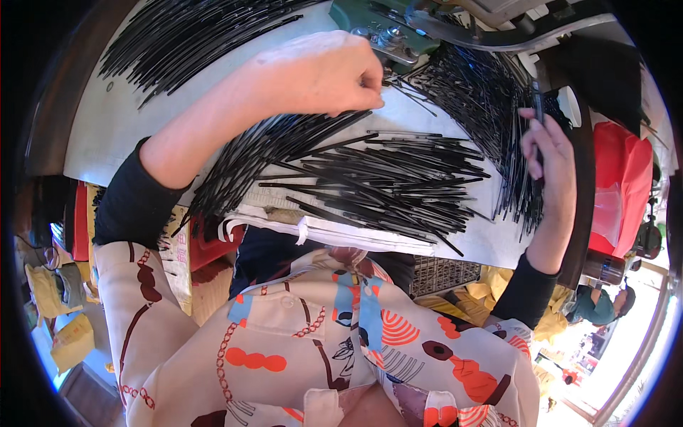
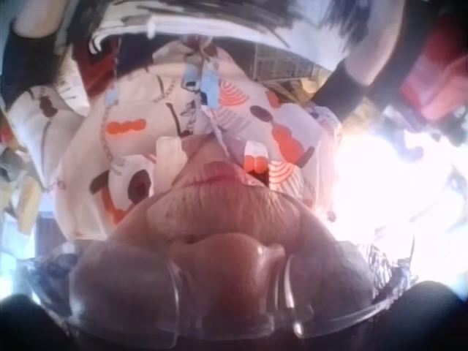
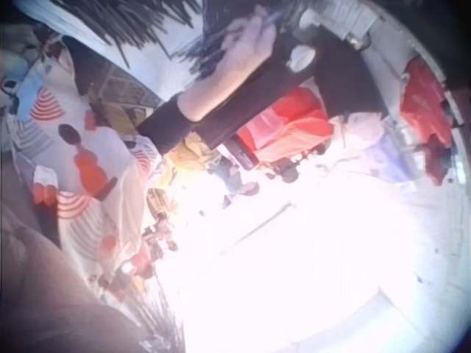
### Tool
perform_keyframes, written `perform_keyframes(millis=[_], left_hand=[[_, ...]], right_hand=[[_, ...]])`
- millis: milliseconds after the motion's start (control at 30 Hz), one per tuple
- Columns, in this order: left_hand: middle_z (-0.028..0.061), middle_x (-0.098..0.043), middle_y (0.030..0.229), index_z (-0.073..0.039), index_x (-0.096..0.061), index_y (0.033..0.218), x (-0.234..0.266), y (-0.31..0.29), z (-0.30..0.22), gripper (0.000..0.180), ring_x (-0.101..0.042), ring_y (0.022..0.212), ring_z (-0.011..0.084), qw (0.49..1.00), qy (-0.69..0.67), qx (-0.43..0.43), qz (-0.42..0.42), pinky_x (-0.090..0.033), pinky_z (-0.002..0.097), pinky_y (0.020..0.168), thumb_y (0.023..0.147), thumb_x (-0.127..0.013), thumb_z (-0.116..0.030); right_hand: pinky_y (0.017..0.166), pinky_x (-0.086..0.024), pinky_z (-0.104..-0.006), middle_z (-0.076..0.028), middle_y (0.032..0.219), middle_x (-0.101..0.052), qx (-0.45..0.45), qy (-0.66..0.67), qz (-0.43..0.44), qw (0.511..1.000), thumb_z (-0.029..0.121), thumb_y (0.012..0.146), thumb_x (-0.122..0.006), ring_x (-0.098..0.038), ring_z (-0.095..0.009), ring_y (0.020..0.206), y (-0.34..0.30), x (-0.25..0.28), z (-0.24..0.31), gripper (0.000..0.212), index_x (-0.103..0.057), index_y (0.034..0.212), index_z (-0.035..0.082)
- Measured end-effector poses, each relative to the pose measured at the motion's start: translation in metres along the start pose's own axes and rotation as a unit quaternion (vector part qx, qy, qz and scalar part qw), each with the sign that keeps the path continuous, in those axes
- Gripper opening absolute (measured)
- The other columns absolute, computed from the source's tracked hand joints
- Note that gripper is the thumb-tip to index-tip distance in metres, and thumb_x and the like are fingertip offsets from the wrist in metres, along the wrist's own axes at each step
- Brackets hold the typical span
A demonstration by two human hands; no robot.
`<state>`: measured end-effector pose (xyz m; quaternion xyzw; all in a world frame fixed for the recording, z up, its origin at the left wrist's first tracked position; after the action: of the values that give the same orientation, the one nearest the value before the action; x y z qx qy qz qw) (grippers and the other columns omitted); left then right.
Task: The person repeatedly joins umbrella rib components together by hand, picking up pieces from the piles on the work table and fastening them together.
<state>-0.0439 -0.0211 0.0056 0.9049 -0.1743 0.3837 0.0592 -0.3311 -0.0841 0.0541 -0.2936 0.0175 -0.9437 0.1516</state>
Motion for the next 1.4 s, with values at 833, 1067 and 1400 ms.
perform_keyframes(millis=[833,1067,1400], left_hand=[[0.0128,-0.058,0.061,0.0,-0.065,0.083,0.022,-0.011,0.015,0.023,-0.055,0.052,0.0201,0.982,0.176,0.009,-0.067,-0.043,0.0305,0.053,0.074,-0.065,-0.021],[0.0137,-0.058,0.062,0.0,-0.065,0.083,0.024,-0.011,0.017,0.025,-0.055,0.053,0.0223,0.982,0.158,0.0,-0.101,-0.043,0.0315,0.053,0.074,-0.064,-0.024],[0.0122,-0.057,0.061,-0.002,-0.062,0.079,0.027,-0.014,0.015,0.022,-0.055,0.055,0.0249,0.972,0.2,0.011,-0.12,-0.042,0.0332,0.054,0.074,-0.063,-0.023]], right_hand=[[0.067,-0.046,-0.0345,-0.008,0.081,-0.061,0.129,-0.376,-0.049,0.916,0.013,0.081,-0.057,-0.059,-0.027,0.075,0.016,-0.065,0.005,0.011,-0.058,0.09,0.007],[0.069,-0.046,-0.0367,-0.009,0.082,-0.061,0.157,-0.377,-0.059,0.911,0.012,0.081,-0.055,-0.06,-0.029,0.076,0.013,-0.065,0.009,0.009,-0.057,0.088,0.007],[0.068,-0.047,-0.0338,-0.011,0.082,-0.062,0.153,-0.317,-0.081,0.932,0.011,0.079,-0.057,-0.061,-0.027,0.073,0.011,-0.067,0.011,0.013,-0.06,0.091,0.006]])
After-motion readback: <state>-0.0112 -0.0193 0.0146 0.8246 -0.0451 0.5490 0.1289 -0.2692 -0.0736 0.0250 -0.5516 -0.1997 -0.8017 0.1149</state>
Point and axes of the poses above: each hand's wrist, its own y-axis towards the middle knuckle, its own x-axis out of the back of the hand, z = x × y, the point moved 5 cm from there along y, towards the middle knuckle
